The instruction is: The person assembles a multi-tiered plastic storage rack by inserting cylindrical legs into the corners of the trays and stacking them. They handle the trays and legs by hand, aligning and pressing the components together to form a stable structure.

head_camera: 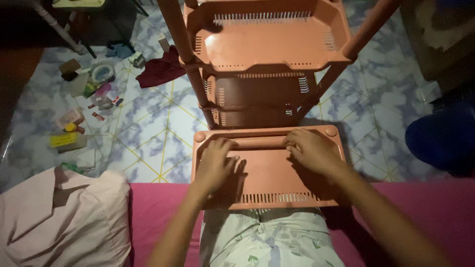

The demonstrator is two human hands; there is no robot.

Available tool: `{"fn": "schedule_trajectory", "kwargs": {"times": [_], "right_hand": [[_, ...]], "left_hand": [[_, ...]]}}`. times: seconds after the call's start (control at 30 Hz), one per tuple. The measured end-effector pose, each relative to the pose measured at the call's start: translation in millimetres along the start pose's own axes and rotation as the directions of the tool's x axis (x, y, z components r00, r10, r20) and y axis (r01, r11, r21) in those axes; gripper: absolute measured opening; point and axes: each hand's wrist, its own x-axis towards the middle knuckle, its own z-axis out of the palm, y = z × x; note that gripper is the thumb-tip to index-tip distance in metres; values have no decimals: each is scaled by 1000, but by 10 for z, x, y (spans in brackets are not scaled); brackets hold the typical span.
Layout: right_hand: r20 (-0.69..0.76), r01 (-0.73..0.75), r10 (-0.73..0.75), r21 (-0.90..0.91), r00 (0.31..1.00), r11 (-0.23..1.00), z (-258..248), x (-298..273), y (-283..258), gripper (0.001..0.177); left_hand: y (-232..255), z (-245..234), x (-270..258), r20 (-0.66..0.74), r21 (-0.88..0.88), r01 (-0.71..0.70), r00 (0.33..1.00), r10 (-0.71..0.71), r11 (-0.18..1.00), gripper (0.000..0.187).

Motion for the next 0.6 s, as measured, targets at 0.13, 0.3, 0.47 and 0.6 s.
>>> {"fn": "schedule_trajectory", "kwargs": {"times": [0.13,0.3,0.47,0.6], "right_hand": [[3,-85,89,-251,996,964,242,-6,-4,22],[-95,-22,-3,-260,995,965,391,1,121,42],[-83,-34,11,-280,997,959,433,50,268,37],[-70,-11,-6,-246,998,969,394,45,342,47]], "left_hand": [[50,251,-45,-17,173,-117,992,122,978,30],[-52,547,221,121,345,-151,986,115,926,29],[-108,662,396,86,563,-221,974,209,796,40],[30,667,444,216,371,-149,974,71,917,27]]}}
